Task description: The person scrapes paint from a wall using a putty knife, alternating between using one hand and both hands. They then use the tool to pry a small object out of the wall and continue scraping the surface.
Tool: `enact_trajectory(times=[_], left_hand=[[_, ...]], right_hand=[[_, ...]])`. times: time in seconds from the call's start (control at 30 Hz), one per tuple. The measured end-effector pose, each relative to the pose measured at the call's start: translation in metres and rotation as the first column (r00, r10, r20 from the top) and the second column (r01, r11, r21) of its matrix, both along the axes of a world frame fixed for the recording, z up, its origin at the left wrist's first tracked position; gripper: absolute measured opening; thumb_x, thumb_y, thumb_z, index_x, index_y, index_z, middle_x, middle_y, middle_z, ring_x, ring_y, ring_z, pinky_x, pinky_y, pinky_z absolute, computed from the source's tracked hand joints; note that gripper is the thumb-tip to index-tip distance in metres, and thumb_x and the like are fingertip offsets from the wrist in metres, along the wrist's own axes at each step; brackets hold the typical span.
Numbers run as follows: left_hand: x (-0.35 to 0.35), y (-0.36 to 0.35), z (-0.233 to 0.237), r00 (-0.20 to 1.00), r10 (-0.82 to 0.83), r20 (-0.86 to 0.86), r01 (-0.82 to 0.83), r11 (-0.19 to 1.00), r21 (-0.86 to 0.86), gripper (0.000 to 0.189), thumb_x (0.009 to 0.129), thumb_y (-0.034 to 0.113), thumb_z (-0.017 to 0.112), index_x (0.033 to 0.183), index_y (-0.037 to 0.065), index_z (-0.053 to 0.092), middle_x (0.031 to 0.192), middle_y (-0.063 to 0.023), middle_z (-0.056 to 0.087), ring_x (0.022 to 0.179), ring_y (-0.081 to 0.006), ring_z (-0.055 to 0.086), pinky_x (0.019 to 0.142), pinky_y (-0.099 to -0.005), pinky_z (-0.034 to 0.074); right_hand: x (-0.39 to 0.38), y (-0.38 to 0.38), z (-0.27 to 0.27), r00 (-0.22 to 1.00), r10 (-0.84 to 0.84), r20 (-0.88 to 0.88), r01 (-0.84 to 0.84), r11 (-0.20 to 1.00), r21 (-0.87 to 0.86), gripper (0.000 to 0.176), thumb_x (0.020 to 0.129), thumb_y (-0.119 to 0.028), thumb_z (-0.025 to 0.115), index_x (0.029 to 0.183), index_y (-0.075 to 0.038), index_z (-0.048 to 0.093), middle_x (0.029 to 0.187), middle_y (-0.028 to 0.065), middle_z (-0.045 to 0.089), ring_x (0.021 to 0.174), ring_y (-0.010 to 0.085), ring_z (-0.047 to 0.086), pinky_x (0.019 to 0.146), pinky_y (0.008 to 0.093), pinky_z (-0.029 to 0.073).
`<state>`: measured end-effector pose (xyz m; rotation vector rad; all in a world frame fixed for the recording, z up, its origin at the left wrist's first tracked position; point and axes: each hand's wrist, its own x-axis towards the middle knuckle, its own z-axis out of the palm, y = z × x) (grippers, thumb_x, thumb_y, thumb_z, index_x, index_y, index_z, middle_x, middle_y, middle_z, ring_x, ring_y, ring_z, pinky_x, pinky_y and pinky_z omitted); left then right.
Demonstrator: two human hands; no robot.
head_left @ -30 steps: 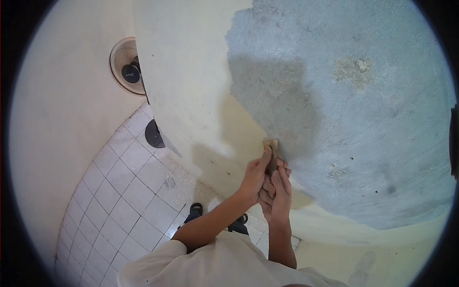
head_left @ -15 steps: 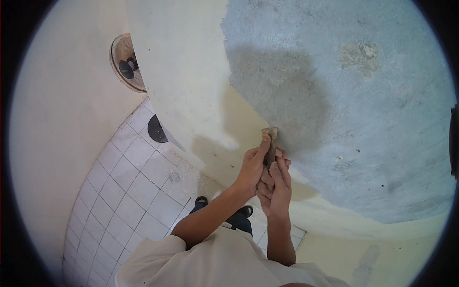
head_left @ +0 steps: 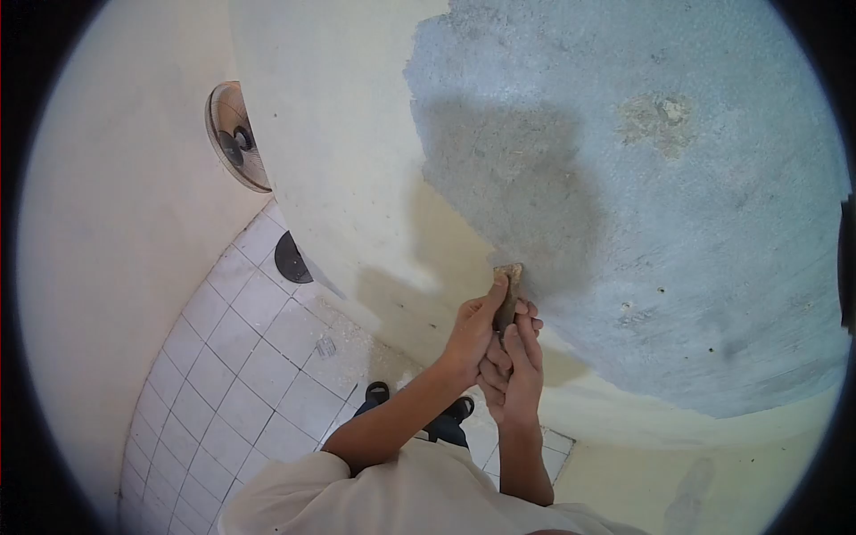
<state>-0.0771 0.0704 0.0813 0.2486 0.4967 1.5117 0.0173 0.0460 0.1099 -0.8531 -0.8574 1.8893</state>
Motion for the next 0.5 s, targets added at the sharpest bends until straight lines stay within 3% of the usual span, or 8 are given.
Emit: enact_trajectory(times=[0.07, 0.17, 0.27, 0.37, 0.5], left_hand=[[-0.004, 0.0, 0.002, 0.998, -0.031, 0.046, 0.032, 0.999, -0.017, 0.05, 0.108, 0.052, 0.052, 0.092, 0.006, 0.062, 0.093, -0.0084, 0.066, 0.086, -0.0228, 0.068, 0.08, -0.0352, 0.059], [0.002, 0.0, 0.006, 0.998, 0.06, 0.013, -0.059, 0.998, -0.007, 0.05, 0.109, 0.053, 0.052, 0.092, 0.006, 0.062, 0.093, -0.0083, 0.066, 0.085, -0.022, 0.068, 0.078, -0.0352, 0.06], [0.008, 0.0, 0.007, 0.996, 0.089, -0.011, -0.089, 0.996, 0.012, 0.053, 0.108, 0.053, 0.053, 0.094, 0.004, 0.067, 0.09, -0.0098, 0.07, 0.085, -0.0215, 0.071, 0.076, -0.0333, 0.061], [0.001, 0.003, 0.013, 0.989, 0.134, -0.065, -0.136, 0.99, -0.026, 0.053, 0.108, 0.055, 0.052, 0.093, 0.005, 0.062, 0.092, -0.0095, 0.067, 0.086, -0.0225, 0.069, 0.076, -0.0353, 0.06], [-0.001, 0.004, 0.007, 0.992, 0.129, -0.006, -0.129, 0.992, 0.014, 0.056, 0.108, 0.055, 0.052, 0.096, 0.003, 0.067, 0.092, -0.0106, 0.071, 0.086, -0.0212, 0.072, 0.077, -0.0323, 0.06]], right_hand=[[-0.006, -0.003, 0.005, 0.999, -0.016, 0.041, 0.016, 1.0, 0.001, 0.036, 0.113, -0.022, 0.044, 0.148, -0.014, 0.047, 0.064, -0.0079, 0.035, 0.04, 0.0006, 0.025, 0.033, 0.0175, 0.019], [0.009, -0.001, -0.001, 1.0, 0.008, 0.007, -0.008, 0.998, -0.069, 0.042, 0.114, -0.021, 0.043, 0.155, -0.015, 0.042, 0.068, -0.0065, 0.036, 0.045, 0.0015, 0.027, 0.037, 0.0173, 0.024], [0.007, 0.007, 0.009, 0.999, 0.042, -0.024, -0.043, 0.998, -0.049, 0.043, 0.114, -0.021, 0.043, 0.156, -0.015, 0.041, 0.068, -0.0062, 0.036, 0.045, 0.0016, 0.027, 0.037, 0.0173, 0.024], [0.003, 0.009, 0.011, 0.998, 0.062, 0.027, -0.061, 0.998, -0.031, 0.043, 0.114, -0.021, 0.043, 0.156, -0.015, 0.042, 0.068, -0.0066, 0.036, 0.044, 0.0014, 0.028, 0.037, 0.0178, 0.024], [0.001, 0.014, 0.01, 0.995, 0.095, 0.003, -0.095, 0.995, 0.027, 0.042, 0.114, -0.021, 0.043, 0.154, -0.013, 0.043, 0.068, -0.007, 0.037, 0.044, 0.0014, 0.028, 0.037, 0.0185, 0.023]])
